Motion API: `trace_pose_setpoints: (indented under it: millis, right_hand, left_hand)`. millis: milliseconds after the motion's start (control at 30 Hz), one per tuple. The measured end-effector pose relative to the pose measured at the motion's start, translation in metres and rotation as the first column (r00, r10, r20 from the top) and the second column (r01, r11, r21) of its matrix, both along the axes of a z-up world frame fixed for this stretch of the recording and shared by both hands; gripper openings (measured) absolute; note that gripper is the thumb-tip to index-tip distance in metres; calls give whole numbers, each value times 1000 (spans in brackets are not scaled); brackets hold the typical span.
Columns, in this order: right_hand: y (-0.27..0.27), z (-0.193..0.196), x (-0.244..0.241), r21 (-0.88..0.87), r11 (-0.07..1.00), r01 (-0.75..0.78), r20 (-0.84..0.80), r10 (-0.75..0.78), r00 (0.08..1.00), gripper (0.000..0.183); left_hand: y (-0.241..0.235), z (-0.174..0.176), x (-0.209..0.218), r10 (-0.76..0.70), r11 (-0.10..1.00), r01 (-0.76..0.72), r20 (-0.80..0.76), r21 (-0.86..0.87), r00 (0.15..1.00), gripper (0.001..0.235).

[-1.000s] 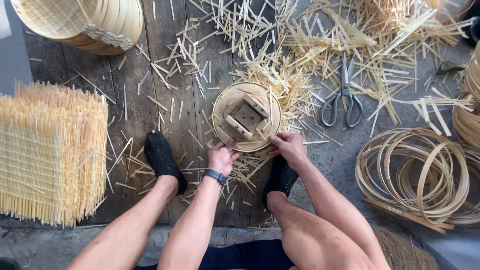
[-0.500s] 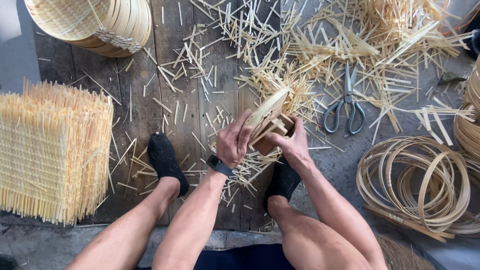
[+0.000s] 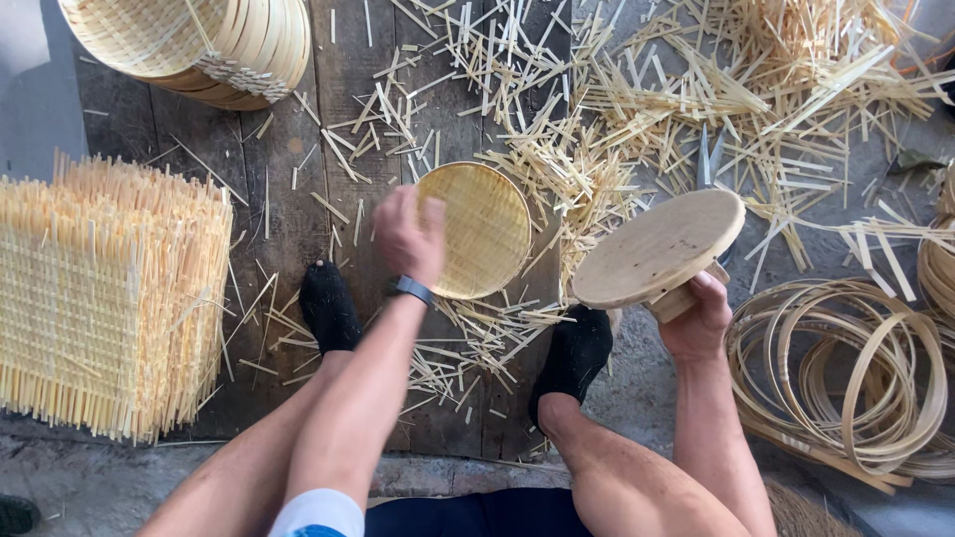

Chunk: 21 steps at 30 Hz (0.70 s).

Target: The person weaves bamboo strips into a circular mat using a wooden template and shears. They repeatedly trim excess strips, remove the template, and stack the finished mats.

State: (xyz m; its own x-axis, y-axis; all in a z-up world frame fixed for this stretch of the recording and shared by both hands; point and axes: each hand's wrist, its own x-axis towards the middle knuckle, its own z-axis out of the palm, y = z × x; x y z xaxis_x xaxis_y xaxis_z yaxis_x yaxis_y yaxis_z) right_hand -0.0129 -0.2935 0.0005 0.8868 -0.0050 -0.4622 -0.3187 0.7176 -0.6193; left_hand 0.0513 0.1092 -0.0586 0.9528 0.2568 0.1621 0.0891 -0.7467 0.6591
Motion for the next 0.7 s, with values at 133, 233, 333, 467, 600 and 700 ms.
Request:
trace_pose_setpoints:
  millis: [133, 233, 333, 467, 600, 700]
  right_hand:
    - [7, -1, -2, -54, 999, -3, -25, 2, 1000, 58]
    - [6, -2, -3, -125, 990, -57, -33, 53, 998, 60]
    - [4, -3, -8, -173, 978, -112, -19, 111, 994, 60]
    - [7, -2, -16, -163, 971, -175, -2, 177, 984, 58]
    - [11, 1, -15, -183, 965, -190, -11, 191, 982, 61]
    - [14, 4, -11, -230, 959, -167, -12, 168, 986, 65]
  left_hand:
    - [-91, 12, -45, -417, 814, 434, -131, 386, 899, 56]
    - [-94, 9, -66, -431, 826, 438, -105, 356, 896, 32]
    - [-43, 14, -56, -531, 795, 484, 32, 366, 847, 31]
    - [58, 66, 24, -631, 743, 518, 187, 424, 753, 31]
    - [159, 128, 122, -378, 856, 231, 257, 461, 889, 26]
    - [216, 141, 160, -179, 862, 64, 184, 502, 966, 21]
